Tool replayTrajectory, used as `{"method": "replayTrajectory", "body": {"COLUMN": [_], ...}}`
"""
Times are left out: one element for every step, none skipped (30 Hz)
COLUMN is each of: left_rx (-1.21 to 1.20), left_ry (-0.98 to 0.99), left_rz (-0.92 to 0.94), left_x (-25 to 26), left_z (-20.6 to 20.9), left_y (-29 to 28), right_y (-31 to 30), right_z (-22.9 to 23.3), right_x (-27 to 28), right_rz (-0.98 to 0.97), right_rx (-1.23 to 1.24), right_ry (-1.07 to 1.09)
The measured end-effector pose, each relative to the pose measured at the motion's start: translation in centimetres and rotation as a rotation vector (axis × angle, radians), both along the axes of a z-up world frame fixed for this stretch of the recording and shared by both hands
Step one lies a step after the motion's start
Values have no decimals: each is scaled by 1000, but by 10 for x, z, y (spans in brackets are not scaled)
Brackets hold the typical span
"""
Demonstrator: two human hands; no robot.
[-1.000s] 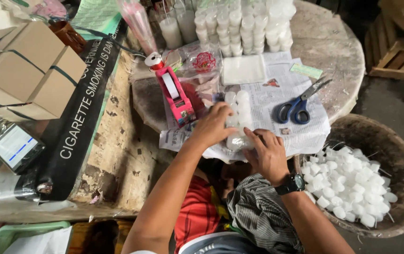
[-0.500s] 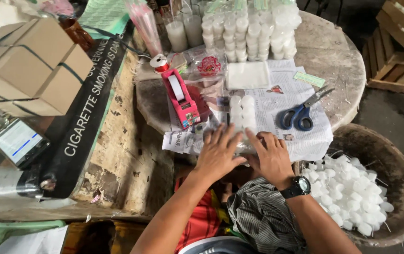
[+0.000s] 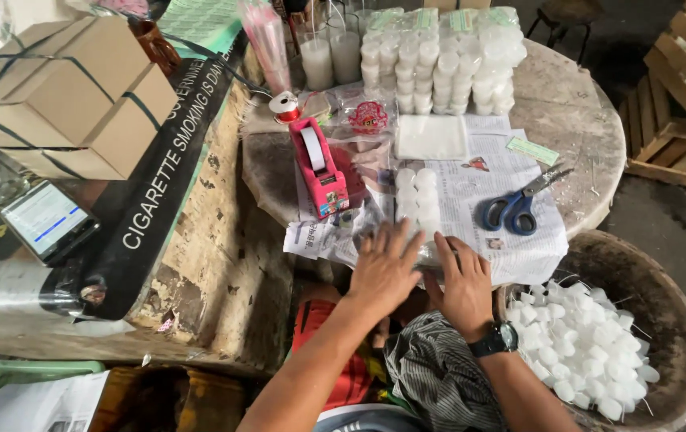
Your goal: Packaging small white candles into plastic sleeves and sealing them with tape
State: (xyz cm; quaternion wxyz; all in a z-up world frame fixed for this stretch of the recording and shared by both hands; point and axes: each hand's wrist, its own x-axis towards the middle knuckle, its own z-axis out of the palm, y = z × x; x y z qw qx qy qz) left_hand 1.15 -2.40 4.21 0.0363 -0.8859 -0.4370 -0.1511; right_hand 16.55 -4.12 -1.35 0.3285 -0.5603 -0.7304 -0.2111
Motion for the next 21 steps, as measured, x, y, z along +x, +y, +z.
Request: {"method": "replayTrajectory", "body": {"left_rx": [3,-22,-46,-44,219,481,483,528,567,563,495,425,427,290,144,143,-151,-462,-468,-710,-955], "left_ry": [2,17,34,37,-87,-212,-212,-257,-301,-300,-360,-419,-422,-633,-833,-829,-1148,-1447,-1440,-1613,-1780], "left_rz": [0,8,13,9,-3,-16,-23,-44,-65,-70,-83,-97,-114,-94,-70,-84,15,126,135,199,270], "left_x": [1,3,5,4,4,4,3,1,-1,-4,-5,-6,-6,-7,-8,-4,-2,-1,2,3,5], "left_z": [-4,-7,-11,-20,-28,-37,-32,-27,-23,-27,-30,-33,-26,-19,-11,-13,-17,-22,-24,-26,-28], "left_y": [-1,-2,-2,-4,-6,-8,-15,-21,-30,-31,-31,-31,-39,-47,-55,-56,-61,-65,-70,-74,-78], "right_y": [-3,-6,-9,-11,-14,-16,-28,-40,-54,-65,-74,-84,-85,-86,-87,-81,-78,-75,-67,-59,-50], "right_z": [1,2,3,-1,-5,-8,0,8,15,22,30,38,31,25,19,21,21,21,4,-13,-30], "right_x": [-1,-2,-3,0,3,7,6,5,3,-2,-6,-10,-10,-10,-12,-14,-18,-23,-23,-24,-25], "right_rz": [0,17,31,27,86,145,140,255,371,365,368,365,356,375,400,396,425,455,451,636,825], "right_rx": [3,-3,-8,-6,-57,-107,-103,-208,-315,-316,-383,-443,-428,-540,-656,-641,-743,-845,-851,-805,-757], "right_ry": [2,26,52,55,114,174,175,444,716,719,1027,1335,1338,1503,1670,1677,1836,1994,2004,2028,2040]}}
